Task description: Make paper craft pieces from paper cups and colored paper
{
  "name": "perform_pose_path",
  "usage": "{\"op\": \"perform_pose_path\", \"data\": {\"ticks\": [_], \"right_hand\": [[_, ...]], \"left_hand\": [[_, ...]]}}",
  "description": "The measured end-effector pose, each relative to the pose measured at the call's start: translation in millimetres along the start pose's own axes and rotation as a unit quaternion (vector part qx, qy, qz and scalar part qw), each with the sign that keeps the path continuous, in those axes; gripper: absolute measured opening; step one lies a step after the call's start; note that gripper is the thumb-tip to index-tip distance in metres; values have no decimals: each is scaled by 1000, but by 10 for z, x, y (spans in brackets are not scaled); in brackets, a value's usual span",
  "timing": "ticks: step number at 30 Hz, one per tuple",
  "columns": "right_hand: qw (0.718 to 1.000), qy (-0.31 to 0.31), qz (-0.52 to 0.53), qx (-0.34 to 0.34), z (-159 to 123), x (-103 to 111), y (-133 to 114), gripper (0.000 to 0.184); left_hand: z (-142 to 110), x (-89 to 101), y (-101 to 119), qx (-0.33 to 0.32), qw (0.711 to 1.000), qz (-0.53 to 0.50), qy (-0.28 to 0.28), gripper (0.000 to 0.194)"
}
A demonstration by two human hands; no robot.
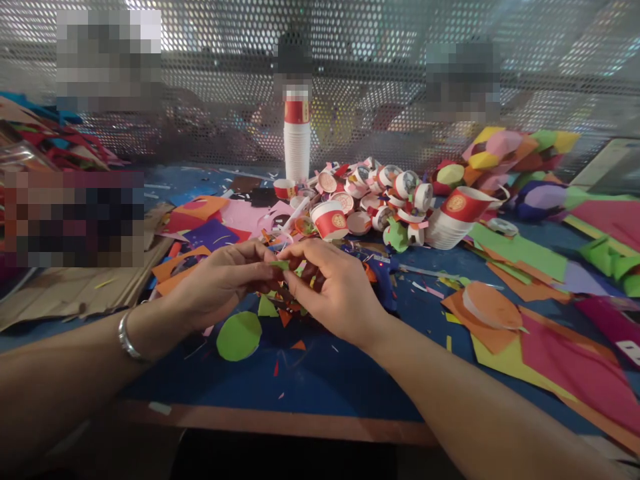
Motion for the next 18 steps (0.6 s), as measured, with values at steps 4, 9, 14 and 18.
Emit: {"op": "perform_pose_path", "data": {"ticks": [4, 9, 14, 18], "right_hand": [[998, -22, -27, 44, 8, -26, -72, 19], [999, -13, -29, 42, 5, 2, -89, 17], [999, -3, -28, 35, -8, 17, -81, 17], [1000, 2, -3, 7, -9, 13, -48, 16]], "left_hand": [[-6, 10, -14, 42, 999, 8, -7, 12], [-15, 25, -17, 61, 998, -7, -6, 10], [8, -8, -55, 75, 996, -31, -23, 14], [-16, -31, 1, 29, 999, -5, -25, 14]]}}
Point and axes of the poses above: each hand's wrist, its own z-axis towards the middle knuckle, its own x-axis out of the back of the hand, y = z × x, the point moved 8 cm from there along z, towards the middle knuckle, and after that the axes turned 14 degrees about x, right-handed, at the moved point
